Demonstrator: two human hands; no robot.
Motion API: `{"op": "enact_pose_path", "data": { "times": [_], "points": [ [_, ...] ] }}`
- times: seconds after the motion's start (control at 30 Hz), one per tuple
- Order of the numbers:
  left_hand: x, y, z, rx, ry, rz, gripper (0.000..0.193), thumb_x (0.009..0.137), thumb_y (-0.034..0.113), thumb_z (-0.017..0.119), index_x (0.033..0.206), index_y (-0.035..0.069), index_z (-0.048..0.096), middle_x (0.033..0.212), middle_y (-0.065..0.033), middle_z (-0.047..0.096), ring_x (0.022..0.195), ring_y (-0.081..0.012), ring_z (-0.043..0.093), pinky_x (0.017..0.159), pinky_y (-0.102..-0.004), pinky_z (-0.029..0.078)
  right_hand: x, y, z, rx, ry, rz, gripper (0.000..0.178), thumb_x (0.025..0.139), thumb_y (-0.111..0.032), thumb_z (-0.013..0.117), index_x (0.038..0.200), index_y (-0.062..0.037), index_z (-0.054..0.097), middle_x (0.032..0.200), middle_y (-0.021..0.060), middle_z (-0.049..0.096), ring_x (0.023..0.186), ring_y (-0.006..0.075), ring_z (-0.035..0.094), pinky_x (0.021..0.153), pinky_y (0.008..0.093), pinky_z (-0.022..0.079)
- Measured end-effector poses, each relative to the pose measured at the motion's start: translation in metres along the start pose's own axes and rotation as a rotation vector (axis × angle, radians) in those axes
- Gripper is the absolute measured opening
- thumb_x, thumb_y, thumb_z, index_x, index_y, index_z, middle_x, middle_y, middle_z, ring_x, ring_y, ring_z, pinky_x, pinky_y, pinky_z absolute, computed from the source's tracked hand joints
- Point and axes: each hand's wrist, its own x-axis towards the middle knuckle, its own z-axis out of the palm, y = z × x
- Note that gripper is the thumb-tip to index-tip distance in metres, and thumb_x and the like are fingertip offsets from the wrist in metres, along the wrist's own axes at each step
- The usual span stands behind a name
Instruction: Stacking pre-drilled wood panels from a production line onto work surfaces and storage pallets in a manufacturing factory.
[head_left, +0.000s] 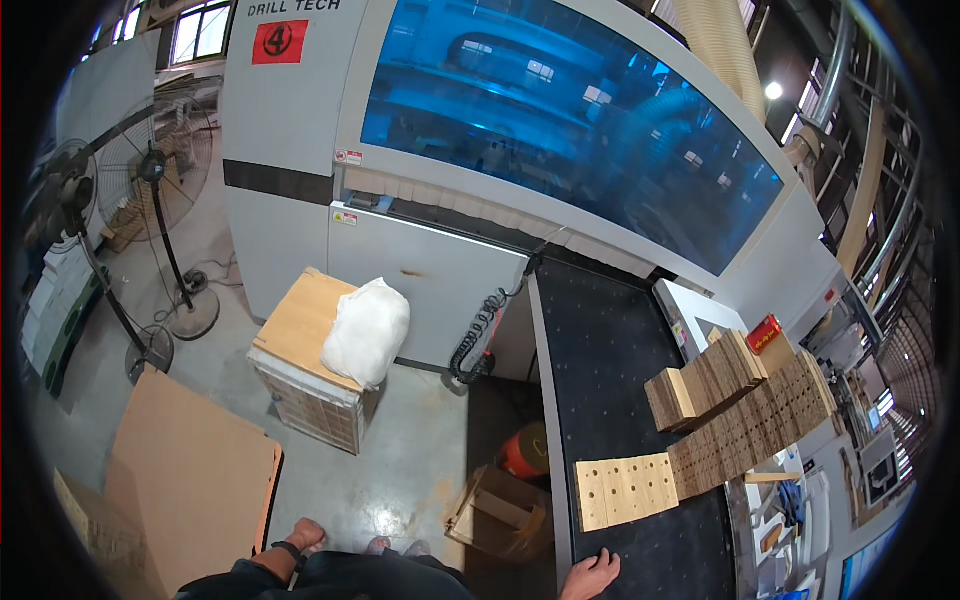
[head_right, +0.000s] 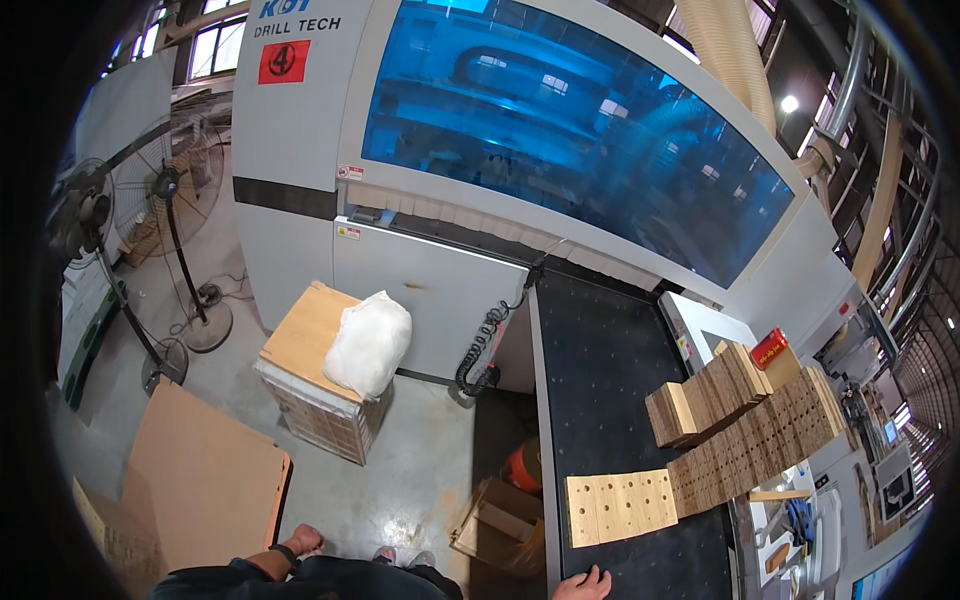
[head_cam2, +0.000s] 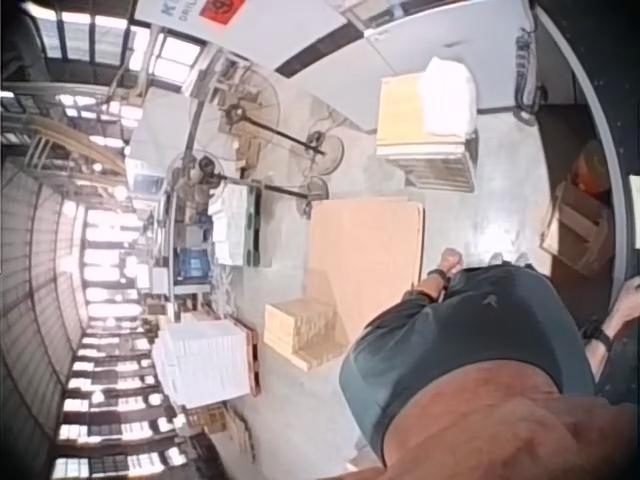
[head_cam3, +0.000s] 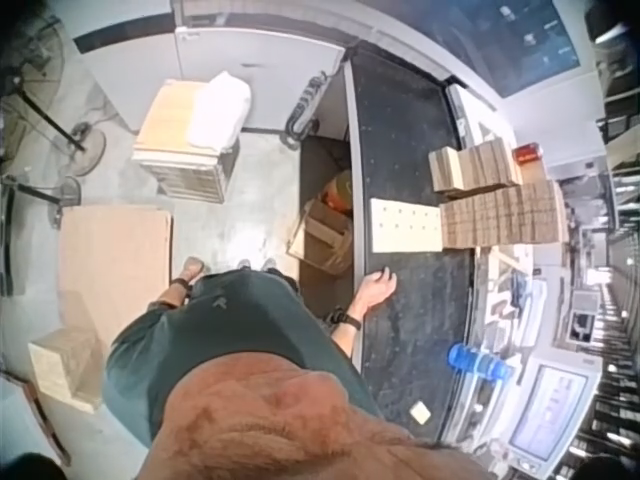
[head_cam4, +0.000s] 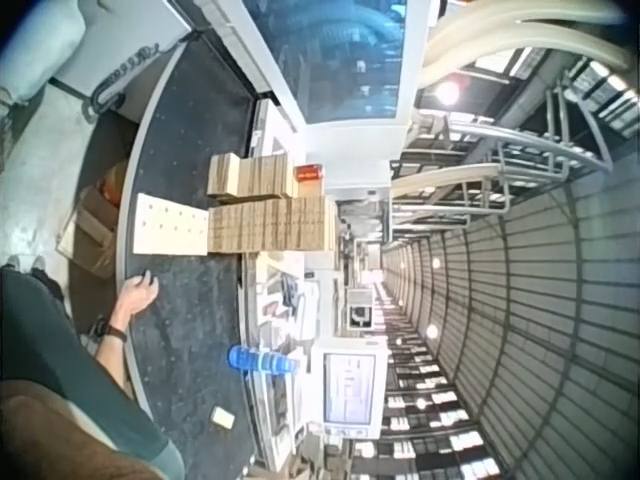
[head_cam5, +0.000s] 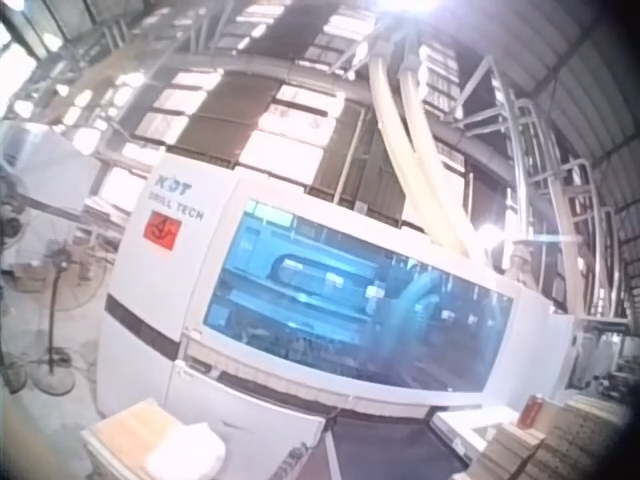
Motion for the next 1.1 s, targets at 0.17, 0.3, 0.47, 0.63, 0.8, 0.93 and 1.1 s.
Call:
{"op": "enact_pose_path", "data": {
  "times": [0.17, 0.3, 0.47, 0.63, 0.8, 0.93, 1.1],
  "points": [
    [0.001, -0.005, 0.002, 0.043, -0.026, 0.038, 0.023, 0.083, 0.028, 0.063, 0.084, 0.012, 0.079, 0.076, -0.0082, 0.074, 0.063, -0.0209, 0.069, 0.067, -0.0326, 0.058, -0.001, -0.003, -0.004, 0.016, -0.025, 0.009, 0.027, 0.085, -0.011, 0.066, 0.110, -0.0050, 0.074, 0.120, 0.0234, 0.065, 0.111, 0.0397, 0.061, 0.099, 0.0460, 0.050],
    [-0.006, 0.010, -0.002, -0.033, -0.014, -0.067, 0.019, 0.084, 0.026, 0.065, 0.081, 0.011, 0.077, 0.075, -0.0066, 0.074, 0.060, -0.0197, 0.068, 0.060, -0.0324, 0.057, 0.002, -0.006, -0.010, 0.050, -0.026, 0.017, 0.027, 0.084, -0.011, 0.066, 0.109, -0.0049, 0.074, 0.120, 0.0238, 0.065, 0.112, 0.0395, 0.061, 0.099, 0.0457, 0.049],
    [0.022, -0.028, 0.009, -0.040, -0.018, 0.033, 0.021, 0.087, 0.023, 0.063, 0.080, 0.008, 0.077, 0.074, -0.0060, 0.074, 0.060, -0.0191, 0.068, 0.059, -0.0313, 0.056, 0.003, -0.010, -0.009, 0.048, -0.024, 0.004, 0.026, 0.084, -0.010, 0.066, 0.108, -0.0048, 0.074, 0.119, 0.0239, 0.065, 0.111, 0.0392, 0.061, 0.099, 0.0456, 0.049],
    [0.008, -0.008, 0.009, -0.038, -0.041, -0.075, 0.020, 0.087, 0.021, 0.063, 0.080, 0.008, 0.077, 0.075, -0.0049, 0.075, 0.060, -0.0168, 0.068, 0.056, -0.0321, 0.055, 0.001, -0.005, -0.009, 0.036, 0.025, -0.025, 0.024, 0.084, -0.010, 0.066, 0.105, -0.0045, 0.074, 0.116, 0.0221, 0.067, 0.108, 0.0388, 0.062, 0.098, 0.0453, 0.050],
    [-0.027, 0.027, -0.001, -0.158, -0.010, -0.126, 0.017, 0.087, 0.017, 0.065, 0.079, 0.007, 0.077, 0.075, -0.0045, 0.075, 0.061, -0.0159, 0.068, 0.057, -0.0329, 0.056, 0.003, -0.008, -0.010, 0.013, 0.010, -0.005, 0.024, 0.083, -0.010, 0.066, 0.104, -0.0044, 0.074, 0.114, 0.0215, 0.068, 0.108, 0.0385, 0.063, 0.097, 0.0453, 0.050],
    [0.003, -0.003, 0.006, -0.168, -0.036, -0.165, 0.018, 0.087, 0.020, 0.066, 0.081, 0.007, 0.078, 0.074, -0.0042, 0.075, 0.058, -0.0165, 0.067, 0.055, -0.0329, 0.055, 0.004, -0.012, -0.011, 0.029, 0.002, -0.006, 0.023, 0.083, -0.010, 0.066, 0.104, -0.0044, 0.074, 0.114, 0.0216, 0.068, 0.107, 0.0385, 0.063, 0.096, 0.0455, 0.051],
    [-0.001, 0.018, -0.001, -0.069, -0.036, -0.117, 0.021, 0.088, 0.025, 0.064, 0.088, 0.011, 0.079, 0.078, -0.0046, 0.075, 0.059, -0.0196, 0.067, 0.056, -0.0329, 0.054, 0.006, -0.010, -0.009, 0.003, 0.023, -0.033, 0.023, 0.082, -0.010, 0.065, 0.103, -0.0043, 0.074, 0.114, 0.0217, 0.067, 0.106, 0.0389, 0.063, 0.095, 0.0462, 0.051]
  ]
}}
